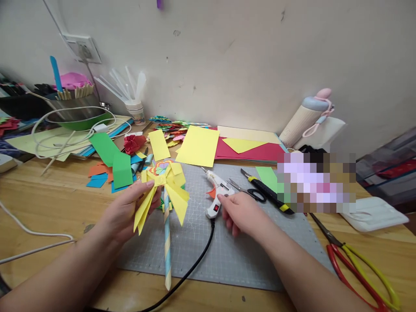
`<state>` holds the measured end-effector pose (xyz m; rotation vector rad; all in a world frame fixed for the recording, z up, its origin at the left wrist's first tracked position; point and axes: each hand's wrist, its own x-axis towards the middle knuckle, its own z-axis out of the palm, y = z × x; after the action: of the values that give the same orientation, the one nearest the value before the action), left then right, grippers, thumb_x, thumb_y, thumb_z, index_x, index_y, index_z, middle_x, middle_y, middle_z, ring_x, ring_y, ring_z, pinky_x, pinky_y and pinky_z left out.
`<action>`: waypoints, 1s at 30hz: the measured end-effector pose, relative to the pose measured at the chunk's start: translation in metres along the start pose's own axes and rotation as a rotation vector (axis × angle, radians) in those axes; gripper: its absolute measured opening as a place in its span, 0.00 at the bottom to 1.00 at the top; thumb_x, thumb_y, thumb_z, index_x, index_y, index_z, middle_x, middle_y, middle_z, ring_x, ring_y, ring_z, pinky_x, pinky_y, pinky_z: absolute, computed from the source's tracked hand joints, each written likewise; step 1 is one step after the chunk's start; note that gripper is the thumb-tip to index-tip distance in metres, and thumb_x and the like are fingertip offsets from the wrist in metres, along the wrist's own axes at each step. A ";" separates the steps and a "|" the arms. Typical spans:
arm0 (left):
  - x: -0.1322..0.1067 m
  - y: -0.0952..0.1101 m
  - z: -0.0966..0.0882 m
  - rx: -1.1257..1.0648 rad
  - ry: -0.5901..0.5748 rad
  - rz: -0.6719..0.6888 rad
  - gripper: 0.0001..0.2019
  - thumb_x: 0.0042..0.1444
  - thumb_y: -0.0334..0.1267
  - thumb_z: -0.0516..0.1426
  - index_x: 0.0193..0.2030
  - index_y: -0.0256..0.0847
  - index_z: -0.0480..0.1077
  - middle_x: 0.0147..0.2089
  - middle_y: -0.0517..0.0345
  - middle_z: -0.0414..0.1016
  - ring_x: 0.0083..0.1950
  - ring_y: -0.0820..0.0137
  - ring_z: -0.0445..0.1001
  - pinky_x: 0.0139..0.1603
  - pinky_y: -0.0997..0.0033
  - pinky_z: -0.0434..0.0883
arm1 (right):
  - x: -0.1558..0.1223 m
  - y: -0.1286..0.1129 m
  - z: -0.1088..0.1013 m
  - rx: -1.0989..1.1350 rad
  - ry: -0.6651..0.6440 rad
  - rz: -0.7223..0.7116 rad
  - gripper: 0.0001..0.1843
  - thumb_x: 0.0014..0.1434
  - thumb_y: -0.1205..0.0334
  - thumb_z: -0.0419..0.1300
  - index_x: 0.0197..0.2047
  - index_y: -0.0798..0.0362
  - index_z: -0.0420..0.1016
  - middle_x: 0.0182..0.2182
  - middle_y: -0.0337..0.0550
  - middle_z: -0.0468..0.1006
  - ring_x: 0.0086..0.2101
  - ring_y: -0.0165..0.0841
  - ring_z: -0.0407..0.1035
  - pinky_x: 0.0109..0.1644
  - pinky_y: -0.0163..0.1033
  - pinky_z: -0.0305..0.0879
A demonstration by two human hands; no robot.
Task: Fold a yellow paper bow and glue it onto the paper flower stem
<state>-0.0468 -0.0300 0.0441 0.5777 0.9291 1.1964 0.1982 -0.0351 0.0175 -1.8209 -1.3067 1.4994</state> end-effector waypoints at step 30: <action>-0.004 0.021 -0.041 0.889 -0.064 -0.050 0.15 0.49 0.51 0.61 0.27 0.39 0.71 0.20 0.63 0.65 0.21 0.74 0.62 0.22 0.75 0.55 | -0.039 -0.003 0.023 -0.350 0.355 -1.675 0.12 0.57 0.72 0.57 0.43 0.50 0.71 0.39 0.46 0.77 0.40 0.39 0.71 0.42 0.49 0.70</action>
<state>-0.0926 -0.0311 0.0409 1.2754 1.4040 0.6644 0.1770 -0.0728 0.0322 -0.4668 -2.0116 0.0258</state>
